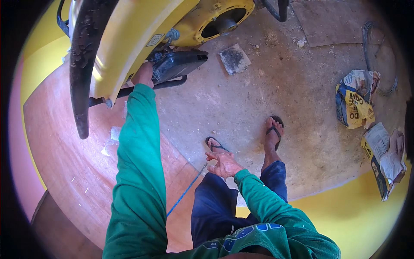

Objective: The person attempts to start a generator by pulling its starter cord and then uses a power planer to smooth the edge of a wooden door, creating wood shavings.

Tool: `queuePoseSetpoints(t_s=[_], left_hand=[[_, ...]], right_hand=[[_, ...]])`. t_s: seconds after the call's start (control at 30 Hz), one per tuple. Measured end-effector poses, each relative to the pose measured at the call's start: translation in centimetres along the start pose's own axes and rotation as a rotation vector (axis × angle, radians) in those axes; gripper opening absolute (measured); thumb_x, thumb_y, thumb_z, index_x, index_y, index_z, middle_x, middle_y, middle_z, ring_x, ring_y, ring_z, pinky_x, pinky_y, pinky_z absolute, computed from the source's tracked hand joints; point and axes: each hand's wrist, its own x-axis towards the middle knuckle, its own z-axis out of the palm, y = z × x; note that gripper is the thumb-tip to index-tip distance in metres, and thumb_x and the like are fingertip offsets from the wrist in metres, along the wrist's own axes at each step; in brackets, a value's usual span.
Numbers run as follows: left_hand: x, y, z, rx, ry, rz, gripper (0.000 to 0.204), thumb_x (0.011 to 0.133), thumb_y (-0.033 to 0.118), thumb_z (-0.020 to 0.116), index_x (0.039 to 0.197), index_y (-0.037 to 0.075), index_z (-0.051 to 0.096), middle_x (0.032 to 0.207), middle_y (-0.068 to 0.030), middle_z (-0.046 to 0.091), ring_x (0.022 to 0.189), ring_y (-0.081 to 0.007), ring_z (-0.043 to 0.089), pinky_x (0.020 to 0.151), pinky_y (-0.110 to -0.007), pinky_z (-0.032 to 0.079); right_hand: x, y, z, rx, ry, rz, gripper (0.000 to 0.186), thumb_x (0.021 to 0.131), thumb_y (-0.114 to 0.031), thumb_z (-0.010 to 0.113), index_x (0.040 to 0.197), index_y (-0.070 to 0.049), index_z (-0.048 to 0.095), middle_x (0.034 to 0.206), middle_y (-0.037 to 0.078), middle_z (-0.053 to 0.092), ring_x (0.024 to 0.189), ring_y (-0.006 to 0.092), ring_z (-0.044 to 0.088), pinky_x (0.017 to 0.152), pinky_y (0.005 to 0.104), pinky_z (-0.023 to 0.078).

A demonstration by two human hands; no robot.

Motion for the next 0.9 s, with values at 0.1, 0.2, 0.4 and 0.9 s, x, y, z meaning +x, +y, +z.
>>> queuePoseSetpoints(t_s=[0.1, 0.2, 0.4, 0.9], left_hand=[[-3.0, 2.8, -3.0, 0.264, -0.036, 0.119, 0.032, 0.071, 0.023, 0.048, 0.092, -0.001, 0.053, 0.094, -0.0151, 0.053, 0.084, -0.025, 0.051, 0.073, -0.029, 0.037], [-4.8, 1.1, -4.6, 0.291, 0.018, 0.275, 0.031, 0.072, 0.026, 0.048, 0.092, 0.003, 0.054, 0.091, -0.016, 0.054, 0.083, -0.0276, 0.051, 0.073, -0.03, 0.037], [-4.2, 0.1, -5.2, 0.083, -0.021, 0.213, 0.029, 0.074, 0.026, 0.046, 0.088, 0.003, 0.056, 0.082, -0.0162, 0.056, 0.08, -0.0262, 0.052, 0.072, -0.03, 0.037], [-23.2, -15.2, -6.8, 0.156, -0.7, 0.727, 0.026, 0.075, 0.022, 0.043, 0.089, 0.001, 0.049, 0.082, -0.0208, 0.05, 0.078, -0.0357, 0.046, 0.07, -0.042, 0.036]], right_hand=[[0.2, 0.8, 0.2, -0.1, 0.098, -0.019, 0.053, 0.064, -0.023, 0.054, 0.112, -0.006, 0.039, 0.103, 0.006, 0.051, 0.093, 0.0221, 0.048, 0.085, 0.039, 0.026], [0.4, 0.9, 0.1, -0.065, 0.077, 0.012, 0.054, 0.063, -0.022, 0.054, 0.112, -0.004, 0.039, 0.104, 0.007, 0.05, 0.099, 0.0246, 0.044, 0.087, 0.0398, 0.025], [0.3, 1.6, 1.1, -0.046, 0.091, -0.003, 0.054, 0.063, -0.022, 0.052, 0.112, -0.004, 0.038, 0.104, 0.008, 0.05, 0.1, 0.0253, 0.043, 0.087, 0.0379, 0.027], [-1.5, 4.6, 2.4, -0.284, 0.193, 0.298, 0.05, 0.063, -0.024, 0.051, 0.108, -0.007, 0.042, 0.098, 0.013, 0.052, 0.092, 0.0284, 0.048, 0.078, 0.0356, 0.038]])
